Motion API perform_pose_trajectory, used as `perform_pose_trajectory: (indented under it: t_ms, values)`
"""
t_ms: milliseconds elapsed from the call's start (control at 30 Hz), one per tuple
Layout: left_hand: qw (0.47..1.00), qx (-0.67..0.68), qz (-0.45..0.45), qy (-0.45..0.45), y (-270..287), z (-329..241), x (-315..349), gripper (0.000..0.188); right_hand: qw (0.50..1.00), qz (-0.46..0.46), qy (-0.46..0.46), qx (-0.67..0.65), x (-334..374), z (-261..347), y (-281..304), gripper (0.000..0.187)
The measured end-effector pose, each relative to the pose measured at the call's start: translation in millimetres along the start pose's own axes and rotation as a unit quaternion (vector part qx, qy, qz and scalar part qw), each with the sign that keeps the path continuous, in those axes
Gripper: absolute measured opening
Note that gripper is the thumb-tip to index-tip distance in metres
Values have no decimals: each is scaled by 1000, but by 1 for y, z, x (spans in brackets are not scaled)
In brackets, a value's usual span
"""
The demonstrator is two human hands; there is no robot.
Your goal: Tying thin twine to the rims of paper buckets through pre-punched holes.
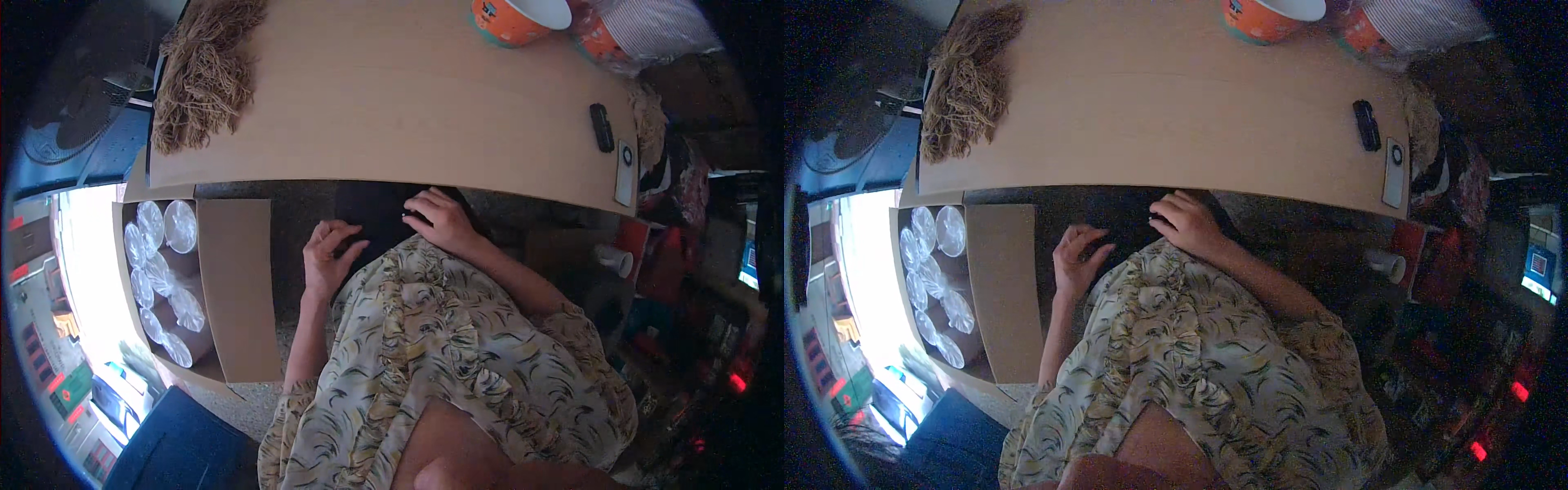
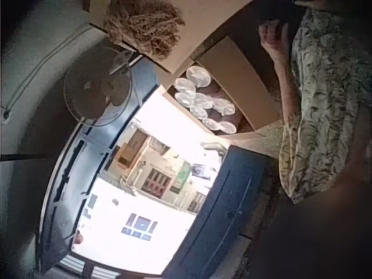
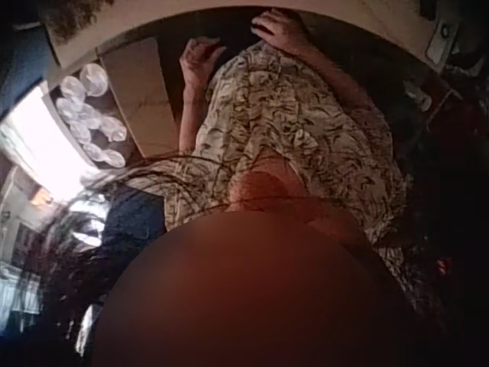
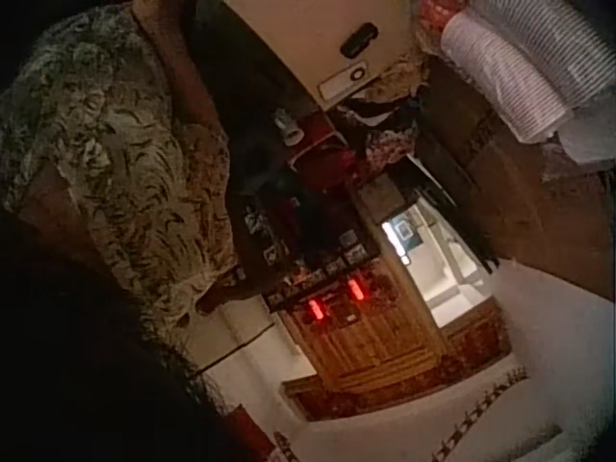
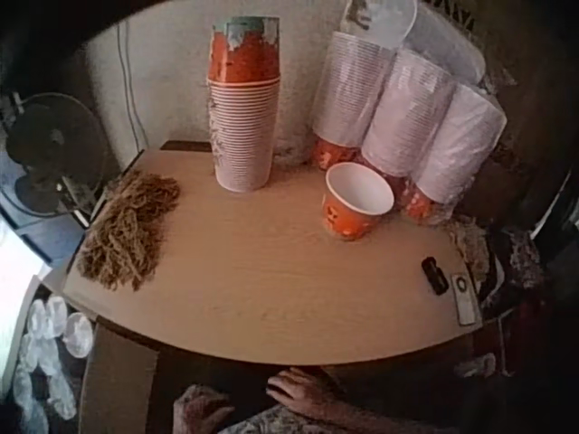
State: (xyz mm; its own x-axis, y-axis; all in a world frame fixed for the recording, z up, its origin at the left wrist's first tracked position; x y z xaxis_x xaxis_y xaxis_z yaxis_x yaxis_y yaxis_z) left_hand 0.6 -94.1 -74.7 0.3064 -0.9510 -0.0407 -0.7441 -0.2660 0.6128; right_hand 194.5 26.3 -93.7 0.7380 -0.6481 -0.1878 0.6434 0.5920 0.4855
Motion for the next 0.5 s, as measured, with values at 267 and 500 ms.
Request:
perform_pose_trajectory:
  t_ms: [267, 500]
  values:
    - [997, -66, 4, -45, -1, -3, 7, 37, 998, -19, 40, 49, 0, 0, -11, 21]
    - [997, -58, -25, -33, -1, -1, 7, 31, 986, -12, 140, 88, -4, 13, -10, 22]
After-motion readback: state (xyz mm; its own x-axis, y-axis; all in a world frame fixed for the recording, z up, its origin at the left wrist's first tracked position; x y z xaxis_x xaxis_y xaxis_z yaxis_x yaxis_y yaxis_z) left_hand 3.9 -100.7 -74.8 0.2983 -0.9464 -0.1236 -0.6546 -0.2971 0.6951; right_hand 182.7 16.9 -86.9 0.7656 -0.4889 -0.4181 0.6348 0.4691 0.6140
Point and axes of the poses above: each hand's wrist, its own x-axis away from the middle knuckle, its own y-axis out of the back of the hand, z = x × y, the point moved 7 cm from there along -x, towards the middle knuckle, and after that the axes turned 11 degrees about -x, right-handed, at the moved point
